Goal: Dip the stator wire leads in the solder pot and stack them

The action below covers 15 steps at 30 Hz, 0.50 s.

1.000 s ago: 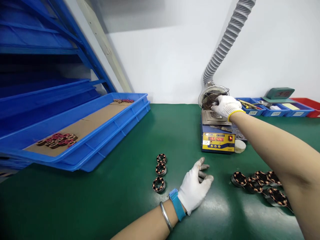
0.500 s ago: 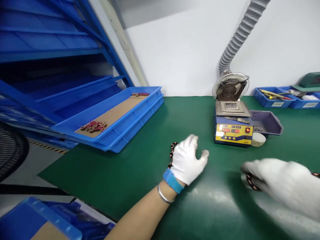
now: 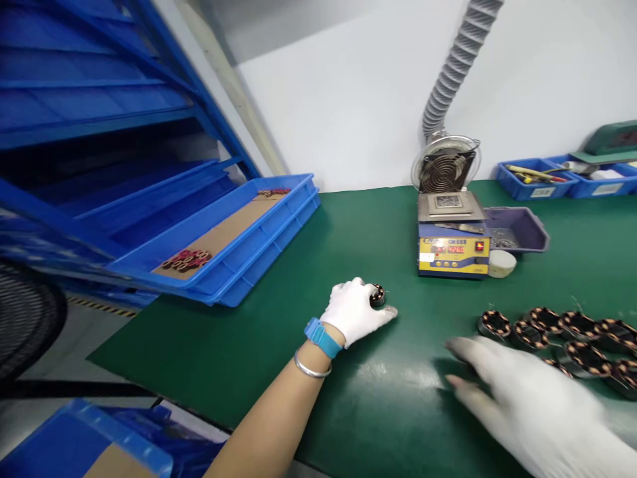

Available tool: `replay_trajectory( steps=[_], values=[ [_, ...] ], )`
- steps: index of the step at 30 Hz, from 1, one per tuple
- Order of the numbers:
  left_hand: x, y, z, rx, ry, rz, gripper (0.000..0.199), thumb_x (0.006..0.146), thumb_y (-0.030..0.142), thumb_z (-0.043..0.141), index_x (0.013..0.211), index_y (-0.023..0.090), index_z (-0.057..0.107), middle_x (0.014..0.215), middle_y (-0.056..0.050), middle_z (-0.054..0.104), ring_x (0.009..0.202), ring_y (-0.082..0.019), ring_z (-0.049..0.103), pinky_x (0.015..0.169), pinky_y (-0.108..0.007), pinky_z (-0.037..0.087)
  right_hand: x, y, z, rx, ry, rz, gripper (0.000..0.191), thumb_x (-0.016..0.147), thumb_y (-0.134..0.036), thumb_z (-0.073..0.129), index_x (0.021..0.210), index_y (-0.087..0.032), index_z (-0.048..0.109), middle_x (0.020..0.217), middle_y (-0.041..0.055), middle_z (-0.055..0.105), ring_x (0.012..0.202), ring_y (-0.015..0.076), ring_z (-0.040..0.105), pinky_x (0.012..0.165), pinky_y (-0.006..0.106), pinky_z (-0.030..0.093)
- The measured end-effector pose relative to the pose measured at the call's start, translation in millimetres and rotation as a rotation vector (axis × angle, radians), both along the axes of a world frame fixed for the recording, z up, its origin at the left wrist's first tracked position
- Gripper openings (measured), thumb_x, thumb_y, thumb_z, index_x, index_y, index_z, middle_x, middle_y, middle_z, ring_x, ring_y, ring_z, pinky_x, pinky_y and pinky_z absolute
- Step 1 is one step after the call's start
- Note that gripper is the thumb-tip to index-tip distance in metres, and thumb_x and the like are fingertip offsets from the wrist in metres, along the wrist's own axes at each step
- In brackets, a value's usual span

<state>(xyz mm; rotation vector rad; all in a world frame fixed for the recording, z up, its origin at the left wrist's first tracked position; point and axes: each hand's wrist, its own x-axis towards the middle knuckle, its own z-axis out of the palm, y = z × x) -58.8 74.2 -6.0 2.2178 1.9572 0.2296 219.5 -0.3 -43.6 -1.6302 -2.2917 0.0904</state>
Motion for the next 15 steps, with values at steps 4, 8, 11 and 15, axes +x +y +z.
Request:
replay_trajectory(
  steps=[4,8,11,15],
  values=[
    [29.5,-12.4,-12.5,0.057,0.069,-0.102,0.04,0.082,0.059,0.059,0.095,0.024,0.072,0.093,-0.01,0.063,0.096,-0.032,0.061,0.09,-0.048,0.044,-49.4,20.0,-20.0,0.057,-0.008,0.109,0.058,0.086,-0.046,0.054,0.136,-0.016,0.056,0.137,0.0116,0.055,0.114,0.0265,0.061,0.091,0.039,0.056],
    [40.1,-13.7,-29.8,0.107,0.039,-0.138,0.036,0.083,0.054,0.062,0.099,0.022,0.07,0.121,-0.013,0.061,0.105,-0.033,0.06,0.088,-0.046,0.048,-55.0,36.4,-37.8,0.161,0.037,0.139,0.058,0.084,-0.041,0.057,0.134,-0.012,0.057,0.143,0.0129,0.049,0.124,0.0285,0.054,0.1,0.042,0.051],
    [43.4,-11.0,-39.0,0.121,-0.039,-0.17,0.022,0.091,0.039,0.057,0.093,0.02,0.069,0.123,-0.01,0.063,0.104,-0.028,0.062,0.087,-0.041,0.051,-49.3,32.0,-36.4,0.115,0.125,0.14,0.06,0.086,-0.045,0.057,0.135,-0.012,0.056,0.142,0.0135,0.05,0.125,0.0288,0.053,0.102,0.044,0.051],
    [52.2,-18.4,-41.4,0.26,-0.225,-0.187,0.016,0.09,0.033,0.059,0.09,0.018,0.065,0.108,-0.009,0.069,0.097,-0.027,0.065,0.085,-0.041,0.054,-51.6,23.6,-21.8,-0.148,0.439,0.036,0.06,0.091,-0.05,0.052,0.141,-0.017,0.051,0.137,0.0134,0.054,0.122,0.0269,0.056,0.102,0.044,0.05]
  ],
)
